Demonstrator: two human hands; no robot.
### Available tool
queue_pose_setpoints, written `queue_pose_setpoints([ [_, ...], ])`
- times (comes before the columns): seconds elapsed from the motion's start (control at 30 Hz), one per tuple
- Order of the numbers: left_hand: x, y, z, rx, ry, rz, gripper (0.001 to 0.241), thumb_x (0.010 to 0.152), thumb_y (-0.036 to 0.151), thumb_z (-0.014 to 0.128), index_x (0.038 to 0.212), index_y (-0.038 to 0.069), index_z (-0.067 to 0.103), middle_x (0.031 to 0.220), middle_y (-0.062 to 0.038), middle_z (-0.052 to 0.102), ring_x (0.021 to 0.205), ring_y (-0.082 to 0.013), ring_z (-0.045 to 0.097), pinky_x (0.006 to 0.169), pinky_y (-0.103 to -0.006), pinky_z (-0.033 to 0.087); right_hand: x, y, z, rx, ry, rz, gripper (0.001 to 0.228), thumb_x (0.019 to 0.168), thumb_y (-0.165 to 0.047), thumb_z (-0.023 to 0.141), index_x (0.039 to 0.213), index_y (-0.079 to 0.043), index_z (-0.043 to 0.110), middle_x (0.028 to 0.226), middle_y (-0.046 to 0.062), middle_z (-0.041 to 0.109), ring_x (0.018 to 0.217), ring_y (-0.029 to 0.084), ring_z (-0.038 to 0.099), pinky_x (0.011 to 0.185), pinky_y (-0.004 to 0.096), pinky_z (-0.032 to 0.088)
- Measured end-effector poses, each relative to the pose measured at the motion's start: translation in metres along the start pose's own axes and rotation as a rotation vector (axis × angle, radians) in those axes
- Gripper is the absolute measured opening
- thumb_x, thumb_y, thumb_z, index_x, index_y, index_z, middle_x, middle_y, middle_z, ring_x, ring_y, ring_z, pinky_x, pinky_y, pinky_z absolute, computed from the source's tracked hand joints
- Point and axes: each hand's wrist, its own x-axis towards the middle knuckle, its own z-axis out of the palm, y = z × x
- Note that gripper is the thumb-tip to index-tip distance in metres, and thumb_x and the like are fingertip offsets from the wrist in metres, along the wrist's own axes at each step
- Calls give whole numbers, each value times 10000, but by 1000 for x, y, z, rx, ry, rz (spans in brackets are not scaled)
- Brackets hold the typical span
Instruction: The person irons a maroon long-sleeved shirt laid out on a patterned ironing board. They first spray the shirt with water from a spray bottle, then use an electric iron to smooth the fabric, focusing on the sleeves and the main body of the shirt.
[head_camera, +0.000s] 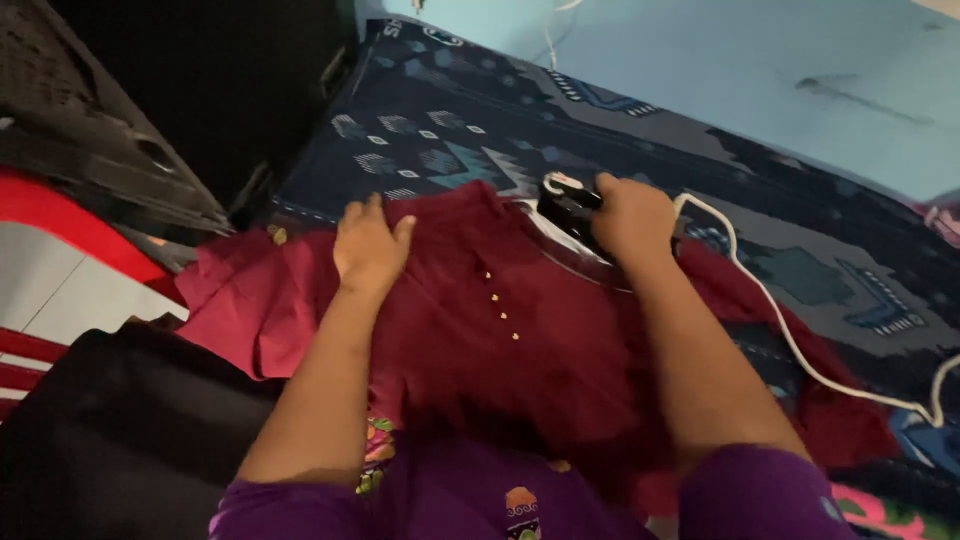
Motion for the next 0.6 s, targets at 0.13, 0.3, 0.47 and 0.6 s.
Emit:
queue_pose_setpoints([
  [0.13,31,4,21,196,-175,13,595,944,564,661,1280,74,693,1202,-173,646,1149,-386,652,960,-529,521,25,-31,8,-3,93,-91,91,830,-284,681,874,-206,667,684,-4,648,688,285,716,649,410,534],
  [0.3,73,16,60,338,-223,81,486,863,444,758,1232,129,721,1163,-143,706,1134,-369,650,904,-510,524,27,-35,0,20,154,-125,82,838,-183,686,811,-152,614,626,46,610,615,312,692,562,412,505],
  [0.47,90,-8,115,416,173,198,208,852,379,765,806,178,739,770,-55,701,765,-281,708,665,-418,528,-15,-1,-26,-72,-48,-128,122,853,-241,677,939,-155,661,731,93,678,742,357,737,659,491,561],
  [0.6,101,-28,129,368,365,294,178,957,327,667,894,163,637,805,-12,645,776,-226,691,657,-385,531,-42,43,-11,-115,-41,-97,221,841,-310,703,1007,-164,689,775,70,703,769,338,746,688,460,576],
])
